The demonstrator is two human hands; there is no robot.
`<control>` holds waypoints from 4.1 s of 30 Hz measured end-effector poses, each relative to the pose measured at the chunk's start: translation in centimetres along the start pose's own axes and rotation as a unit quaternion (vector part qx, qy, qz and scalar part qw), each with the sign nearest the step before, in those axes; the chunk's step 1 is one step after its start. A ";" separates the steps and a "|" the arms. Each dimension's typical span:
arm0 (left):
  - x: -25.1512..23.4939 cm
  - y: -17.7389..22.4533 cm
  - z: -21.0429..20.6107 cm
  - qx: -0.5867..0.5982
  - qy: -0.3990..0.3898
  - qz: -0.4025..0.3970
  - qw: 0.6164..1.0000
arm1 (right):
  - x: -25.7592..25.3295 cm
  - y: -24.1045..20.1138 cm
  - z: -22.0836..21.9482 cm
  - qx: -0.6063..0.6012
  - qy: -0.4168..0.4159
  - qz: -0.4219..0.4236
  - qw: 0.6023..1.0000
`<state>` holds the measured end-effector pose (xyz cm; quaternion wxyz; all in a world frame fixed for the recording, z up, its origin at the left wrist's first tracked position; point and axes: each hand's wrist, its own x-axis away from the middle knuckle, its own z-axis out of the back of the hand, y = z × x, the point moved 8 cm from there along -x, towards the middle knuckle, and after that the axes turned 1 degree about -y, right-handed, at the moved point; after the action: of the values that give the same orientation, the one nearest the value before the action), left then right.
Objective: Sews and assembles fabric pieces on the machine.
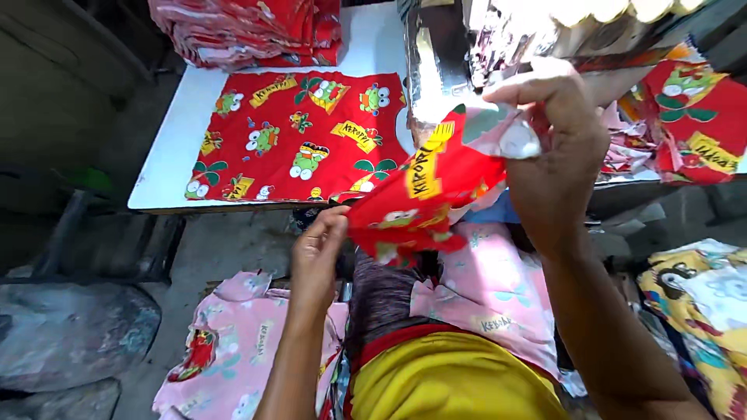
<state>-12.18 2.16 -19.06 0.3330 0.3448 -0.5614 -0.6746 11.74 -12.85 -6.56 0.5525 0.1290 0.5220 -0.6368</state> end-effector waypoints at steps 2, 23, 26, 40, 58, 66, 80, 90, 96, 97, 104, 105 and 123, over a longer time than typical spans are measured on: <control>-1.4 2.2 1.9 -0.001 0.054 -0.009 0.999 | 1.8 1.3 0.3 0.004 -0.018 -0.060 0.998; -10.0 7.5 -16.1 -0.486 -0.120 -0.321 0.804 | 9.2 12.1 -5.9 -0.395 -0.028 -0.395 0.829; -10.1 7.8 -16.2 -0.497 -0.114 -0.307 0.803 | 11.1 10.1 -8.3 -0.449 -0.089 -0.435 0.776; -9.7 8.5 -15.1 -0.410 -0.189 -0.301 0.840 | 15.9 10.5 -1.8 -0.150 -0.188 -0.341 0.909; 9.6 -9.8 -8.7 -0.354 -0.256 -0.145 0.888 | 24.6 1.8 -9.1 0.001 -0.494 -0.246 0.834; 9.2 -8.9 -8.4 -0.211 -0.247 -0.027 0.945 | 24.4 2.7 -8.3 -0.075 -0.434 -0.284 0.852; 10.2 -9.3 -9.4 -0.069 -0.232 0.144 0.960 | 24.7 3.6 -7.6 -0.161 -0.391 -0.352 0.835; 10.4 -9.1 -9.9 -0.053 -0.243 0.177 0.952 | 24.9 3.8 -6.7 -0.236 -0.369 -0.362 0.823; 10.1 -8.7 -10.3 -0.083 -0.221 0.157 0.959 | 24.7 3.3 -6.9 -0.177 -0.371 -0.336 0.847; 10.2 -9.0 -9.9 -0.090 -0.220 0.166 0.957 | 24.6 3.9 -6.4 -0.171 -0.347 -0.356 0.850; 11.0 -10.3 -8.3 -0.355 -0.275 0.095 0.888 | 26.5 10.8 -1.6 -0.181 -0.178 -0.555 0.792; 10.7 -9.8 -8.9 -0.354 -0.273 0.063 0.893 | 27.0 10.3 -1.8 -0.199 -0.207 -0.555 0.781; 10.7 -12.6 -17.3 -0.217 -0.462 0.017 0.860 | 27.5 10.0 -1.8 -0.260 -0.311 -0.482 0.777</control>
<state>-4.25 -14.03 -34.73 0.1130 -0.0969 -0.4964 -0.8553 9.64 -25.44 -32.92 0.3182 -0.4929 0.4613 -0.6656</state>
